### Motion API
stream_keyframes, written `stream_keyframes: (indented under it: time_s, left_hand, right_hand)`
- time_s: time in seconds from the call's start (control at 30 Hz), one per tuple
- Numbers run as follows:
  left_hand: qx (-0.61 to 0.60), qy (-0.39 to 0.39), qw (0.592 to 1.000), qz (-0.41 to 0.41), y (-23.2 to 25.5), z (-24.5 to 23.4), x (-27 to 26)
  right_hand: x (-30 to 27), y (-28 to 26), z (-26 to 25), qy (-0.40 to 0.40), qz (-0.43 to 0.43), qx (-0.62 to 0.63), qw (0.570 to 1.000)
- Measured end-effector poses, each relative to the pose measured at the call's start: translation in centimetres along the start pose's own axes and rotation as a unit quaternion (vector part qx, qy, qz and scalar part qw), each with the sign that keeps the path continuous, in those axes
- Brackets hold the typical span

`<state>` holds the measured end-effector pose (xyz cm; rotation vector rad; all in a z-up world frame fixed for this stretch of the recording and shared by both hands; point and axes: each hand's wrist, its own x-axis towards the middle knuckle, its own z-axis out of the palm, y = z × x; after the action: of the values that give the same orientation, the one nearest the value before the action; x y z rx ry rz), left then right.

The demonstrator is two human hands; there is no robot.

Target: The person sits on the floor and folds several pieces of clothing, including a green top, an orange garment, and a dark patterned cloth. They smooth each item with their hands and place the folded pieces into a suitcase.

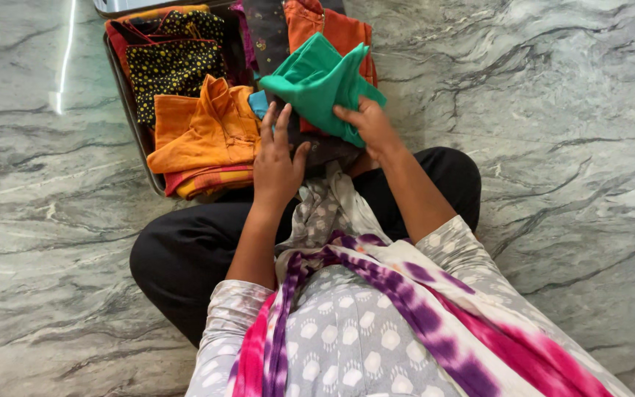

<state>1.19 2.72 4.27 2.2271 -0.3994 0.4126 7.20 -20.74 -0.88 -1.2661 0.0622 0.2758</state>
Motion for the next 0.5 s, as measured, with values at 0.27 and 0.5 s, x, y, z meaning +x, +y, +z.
stream_keyframes:
  time_s: [0.27, 0.5]
  left_hand:
    - [0.007, -0.07, 0.997, 0.009, -1.1, -2.4, 0.8]
    - [0.077, -0.074, 0.994, 0.036, -2.2, -2.5, 0.9]
  right_hand:
    - [-2.3, -1.7, 0.9, -0.216, -0.038, -0.254, 0.942]
    - [-3.2, -4.8, 1.4, -0.33, -0.112, -0.365, 0.863]
